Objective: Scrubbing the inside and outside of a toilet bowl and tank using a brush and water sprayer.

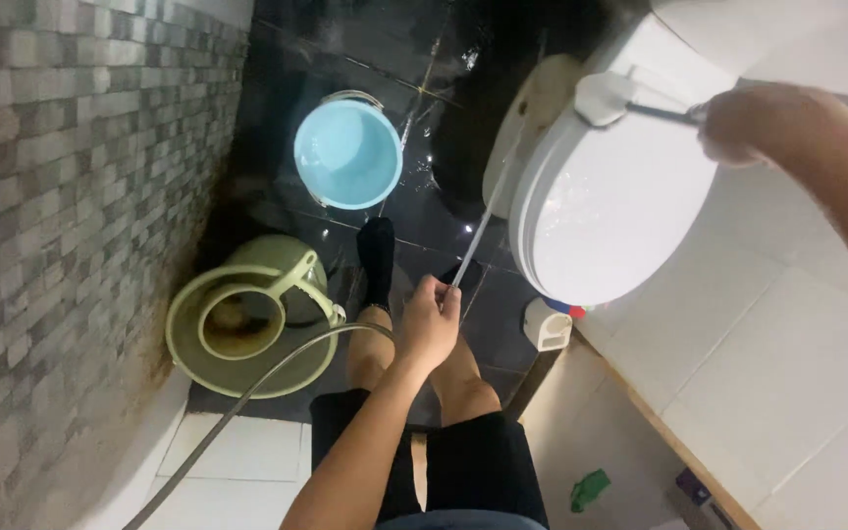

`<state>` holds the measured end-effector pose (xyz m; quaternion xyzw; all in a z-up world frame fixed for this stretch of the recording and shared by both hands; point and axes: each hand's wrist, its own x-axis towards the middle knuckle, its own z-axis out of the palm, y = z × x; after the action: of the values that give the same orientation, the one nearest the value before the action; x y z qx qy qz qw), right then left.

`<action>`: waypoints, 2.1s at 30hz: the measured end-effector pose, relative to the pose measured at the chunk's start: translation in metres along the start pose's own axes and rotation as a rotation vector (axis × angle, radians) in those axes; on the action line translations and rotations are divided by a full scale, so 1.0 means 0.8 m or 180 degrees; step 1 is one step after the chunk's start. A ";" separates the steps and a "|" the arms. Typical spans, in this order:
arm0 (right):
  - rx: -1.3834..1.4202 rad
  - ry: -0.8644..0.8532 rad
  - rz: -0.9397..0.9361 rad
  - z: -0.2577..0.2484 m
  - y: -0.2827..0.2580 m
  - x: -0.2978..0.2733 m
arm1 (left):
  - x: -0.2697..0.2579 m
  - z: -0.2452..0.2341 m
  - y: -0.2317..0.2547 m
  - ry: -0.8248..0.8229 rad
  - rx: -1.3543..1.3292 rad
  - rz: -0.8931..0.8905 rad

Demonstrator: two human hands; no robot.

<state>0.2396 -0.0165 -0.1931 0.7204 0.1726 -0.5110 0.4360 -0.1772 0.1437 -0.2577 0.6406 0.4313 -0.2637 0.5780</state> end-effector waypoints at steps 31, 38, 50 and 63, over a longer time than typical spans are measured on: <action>0.4990 0.0116 0.1113 0.562 -0.203 -0.080 | -0.058 -0.002 -0.072 -0.0245 0.0047 -0.0048; 0.5454 0.0872 0.0253 0.550 -0.232 0.055 | -0.068 0.043 -0.058 0.0006 0.0089 0.0559; 0.5406 0.0703 0.0720 0.593 -0.162 0.056 | -0.118 0.114 -0.036 0.0033 0.0563 0.0463; 0.8048 0.0791 0.0836 0.658 -0.294 0.054 | -0.115 0.183 -0.063 -0.0149 0.0565 0.0805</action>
<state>-0.2137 -0.3167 -0.3885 0.6863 -0.4645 -0.2015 -0.5221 -0.2421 -0.0227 -0.2349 0.7321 0.3086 -0.2408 0.5576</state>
